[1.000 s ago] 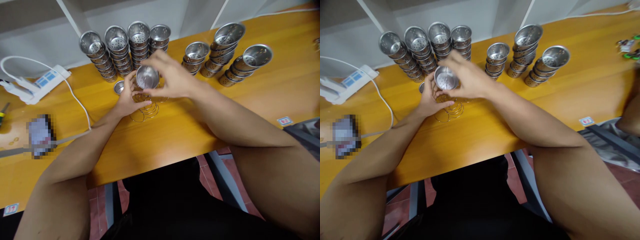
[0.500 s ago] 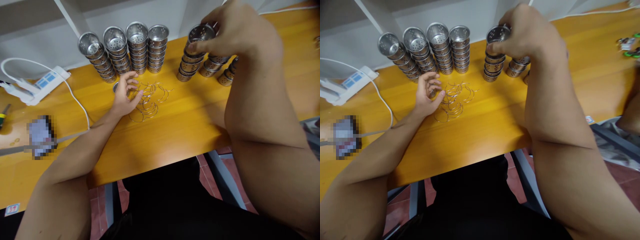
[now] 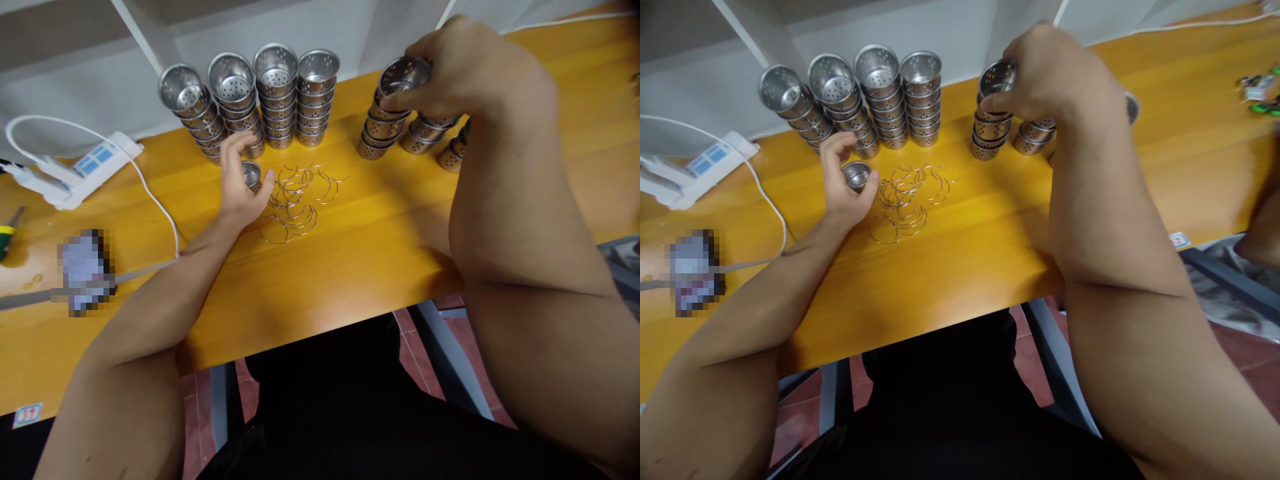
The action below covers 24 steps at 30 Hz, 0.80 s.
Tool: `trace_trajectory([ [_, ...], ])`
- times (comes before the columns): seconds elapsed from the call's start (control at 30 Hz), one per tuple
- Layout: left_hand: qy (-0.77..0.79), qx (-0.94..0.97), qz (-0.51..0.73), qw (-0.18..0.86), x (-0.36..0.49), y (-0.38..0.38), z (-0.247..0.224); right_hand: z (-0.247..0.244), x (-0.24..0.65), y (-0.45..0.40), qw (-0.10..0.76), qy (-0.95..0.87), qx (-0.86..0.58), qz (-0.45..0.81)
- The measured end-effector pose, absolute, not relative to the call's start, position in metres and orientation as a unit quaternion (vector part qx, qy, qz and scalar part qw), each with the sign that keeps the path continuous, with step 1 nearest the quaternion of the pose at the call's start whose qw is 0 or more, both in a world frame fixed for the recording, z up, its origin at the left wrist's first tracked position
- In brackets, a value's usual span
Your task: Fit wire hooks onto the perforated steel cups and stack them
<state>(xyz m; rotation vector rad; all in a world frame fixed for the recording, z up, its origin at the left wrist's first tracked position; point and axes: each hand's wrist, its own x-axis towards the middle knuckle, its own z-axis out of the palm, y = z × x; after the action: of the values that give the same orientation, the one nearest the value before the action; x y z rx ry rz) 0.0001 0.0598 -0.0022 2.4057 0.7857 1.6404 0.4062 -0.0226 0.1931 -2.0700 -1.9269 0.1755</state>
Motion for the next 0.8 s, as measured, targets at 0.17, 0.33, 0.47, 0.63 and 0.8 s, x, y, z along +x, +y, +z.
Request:
trace_trajectory([
  [0.17,0.311,0.810,0.494,0.059,-0.014,0.068,-0.009,0.187,0.409,-0.017,0.170,-0.665,-0.727,0.006],
  [0.33,0.352,0.788,0.492,0.111,-0.017,0.073,-0.014,0.178,0.420,-0.010,0.211,-0.663,-0.718,0.019],
  [0.47,0.347,0.775,0.512,0.129,-0.014,0.077,-0.017,0.182,0.410,-0.013,0.196,-0.638,-0.744,0.020],
  [0.63,0.368,0.775,0.500,0.122,-0.017,0.082,-0.022,0.185,0.406,-0.020,0.187,-0.631,-0.753,0.010],
  [0.8,0.369,0.770,0.498,0.154,-0.020,0.073,-0.015,0.192,0.400,-0.025,0.204,-0.644,-0.737,-0.008],
])
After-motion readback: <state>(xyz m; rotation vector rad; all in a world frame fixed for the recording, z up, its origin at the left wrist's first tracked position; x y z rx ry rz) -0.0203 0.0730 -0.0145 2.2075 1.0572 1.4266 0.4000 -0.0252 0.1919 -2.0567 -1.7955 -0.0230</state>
